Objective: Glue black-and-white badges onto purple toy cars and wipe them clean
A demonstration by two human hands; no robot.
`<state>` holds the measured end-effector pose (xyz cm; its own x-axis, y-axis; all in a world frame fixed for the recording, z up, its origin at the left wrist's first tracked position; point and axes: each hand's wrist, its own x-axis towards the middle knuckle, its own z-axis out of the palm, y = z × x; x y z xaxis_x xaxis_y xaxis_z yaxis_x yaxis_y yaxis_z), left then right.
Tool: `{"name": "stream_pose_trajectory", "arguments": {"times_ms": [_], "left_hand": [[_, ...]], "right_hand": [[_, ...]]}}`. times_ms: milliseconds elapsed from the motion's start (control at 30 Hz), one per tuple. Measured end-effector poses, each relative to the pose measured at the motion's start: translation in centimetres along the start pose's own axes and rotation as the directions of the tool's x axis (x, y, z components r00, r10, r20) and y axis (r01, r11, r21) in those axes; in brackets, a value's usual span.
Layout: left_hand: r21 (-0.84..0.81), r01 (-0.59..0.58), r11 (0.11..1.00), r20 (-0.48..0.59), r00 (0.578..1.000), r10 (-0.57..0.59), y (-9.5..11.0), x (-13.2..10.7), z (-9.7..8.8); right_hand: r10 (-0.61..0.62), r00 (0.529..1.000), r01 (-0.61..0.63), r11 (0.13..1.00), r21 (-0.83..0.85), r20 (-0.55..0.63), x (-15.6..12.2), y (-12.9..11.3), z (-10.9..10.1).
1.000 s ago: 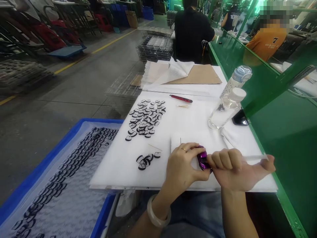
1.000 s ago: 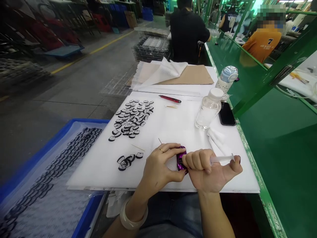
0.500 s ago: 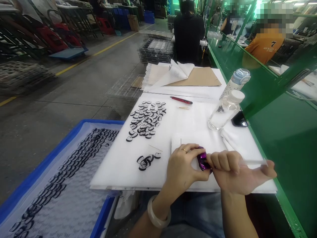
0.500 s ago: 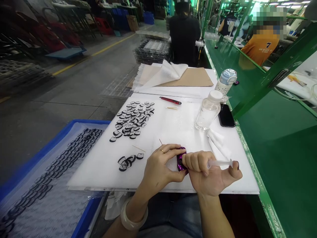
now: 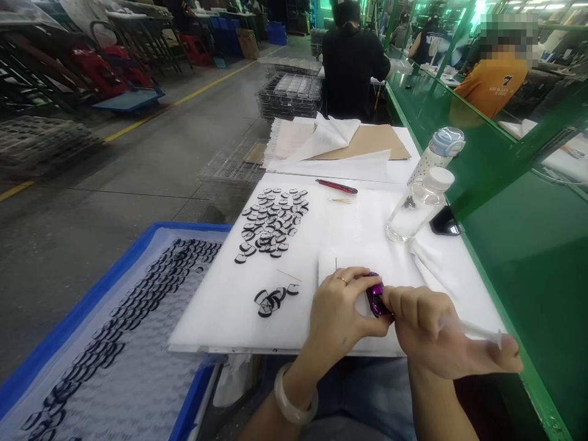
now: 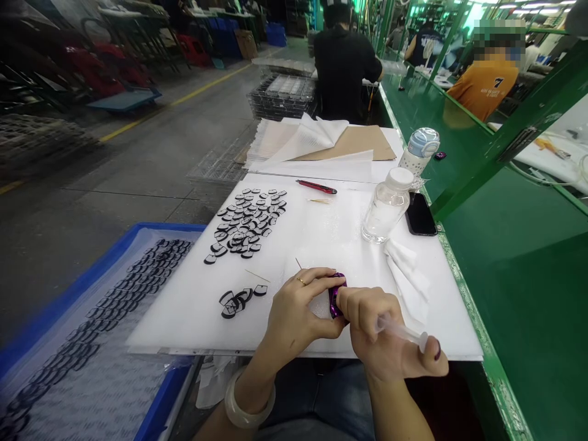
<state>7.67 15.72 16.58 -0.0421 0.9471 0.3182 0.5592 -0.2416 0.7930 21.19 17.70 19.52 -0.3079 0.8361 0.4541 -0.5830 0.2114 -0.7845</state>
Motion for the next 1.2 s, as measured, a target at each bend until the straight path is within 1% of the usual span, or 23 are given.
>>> {"name": "stream_pose_trajectory", "arguments": {"times_ms": [233, 400, 500, 533, 600, 700, 733, 767, 833, 867, 900, 933, 967, 1000, 1033, 1067, 1100, 1133, 1200], "left_hand": [[0.0, -0.016, 1.0, -0.009, 1.0, 0.016, -0.1, 0.2, 0.0], [0.013, -0.027, 1.0, -0.016, 0.999, 0.028, 0.0, 0.2, 0.1], [0.023, -0.026, 0.999, -0.001, 1.0, 0.027, 0.1, 0.1, 0.0], [0.026, -0.024, 0.999, 0.006, 1.0, 0.024, 0.1, 0.1, -0.1], [0.03, -0.018, 0.999, 0.018, 1.0, 0.017, 0.1, 0.1, -0.1], [0.041, -0.008, 0.999, 0.038, 0.999, 0.006, 0.0, 0.2, -0.2], [0.047, -0.01, 0.999, 0.043, 0.999, 0.008, 0.0, 0.2, -0.2], [0.052, -0.016, 0.999, 0.045, 0.999, 0.014, 0.0, 0.2, -0.2], [0.058, -0.032, 0.998, 0.034, 0.999, 0.03, -0.1, 0.2, -0.2], [0.06, -0.043, 0.997, 0.023, 0.999, 0.042, -0.1, 0.1, -0.2], [0.064, -0.053, 0.997, 0.014, 0.999, 0.052, -0.1, 0.1, -0.2], [0.071, -0.061, 0.996, 0.007, 0.998, 0.06, -0.1, 0.0, -0.2], [0.082, -0.071, 0.994, 0.001, 0.997, 0.071, -0.2, -0.1, -0.3], [0.095, -0.085, 0.992, -0.004, 0.996, 0.086, -0.3, -0.3, -0.3], [0.109, -0.105, 0.988, -0.006, 0.994, 0.106, -0.4, -0.4, -0.3], [0.125, -0.129, 0.984, -0.006, 0.991, 0.131, -0.5, -0.5, -0.3], [0.143, -0.158, 0.977, -0.001, 0.987, 0.16, -0.7, -0.6, -0.3], [0.166, -0.189, 0.968, 0.006, 0.982, 0.19, -0.8, -0.7, -0.3], [0.227, -0.24, 0.944, 0.023, 0.97, 0.241, -1.1, -0.9, -0.2]], "right_hand": [[-0.024, 1.0, 0.023, 0.995, -0.096, 0.0, -1.0, 0.1, -0.2], [-0.04, 0.999, 0.034, 0.985, -0.17, -0.033, -0.7, -0.4, 0.2], [-0.053, 0.997, 0.042, 0.976, -0.215, -0.047, -0.5, -0.7, 0.7], [-0.043, 0.998, 0.03, 0.973, -0.229, -0.05, -0.5, -0.8, 1.0], [0.019, 0.998, -0.036, 0.96, -0.276, -0.065, -0.5, -1.3, 1.4], [0.146, 0.986, -0.168, 0.907, -0.387, -0.087, 0.1, -2.3, 2.1], [0.165, 0.983, -0.183, 0.894, -0.409, -0.08, 0.5, -2.7, 2.2], [0.151, 0.986, -0.166, 0.896, -0.411, -0.07, 1.2, -2.9, 2.2], [0.048, 0.996, -0.072, 0.937, -0.341, -0.077, 3.0, -2.7, 2.1], [-0.013, 0.995, -0.015, 0.958, -0.286, -0.095, 4.0, -2.2, 2.0], [-0.037, 0.991, 0.004, 0.967, -0.253, -0.126, 5.0, -1.6, 1.8], [-0.015, 0.988, -0.024, 0.969, -0.246, -0.153, 5.8, -0.8, 1.6], [0.058, 0.983, -0.104, 0.957, -0.272, -0.174, 6.4, -0.1, 1.3], [0.141, 0.971, -0.198, 0.926, -0.322, -0.192, 6.8, 0.6, 1.0], [0.195, 0.958, -0.263, 0.889, -0.375, -0.21, 6.8, 1.0, 0.5], [0.216, 0.946, -0.303, 0.851, -0.429, -0.24, 6.7, 1.2, -0.2], [0.192, 0.942, -0.307, 0.824, -0.477, -0.275, 6.3, 1.1, -1.0], [0.139, 0.939, -0.293, 0.801, -0.522, -0.315, 5.8, 0.7, -2.1], [0.019, 0.911, -0.302, 0.714, -0.632, -0.413, 4.9, -0.5, -4.7]]}}
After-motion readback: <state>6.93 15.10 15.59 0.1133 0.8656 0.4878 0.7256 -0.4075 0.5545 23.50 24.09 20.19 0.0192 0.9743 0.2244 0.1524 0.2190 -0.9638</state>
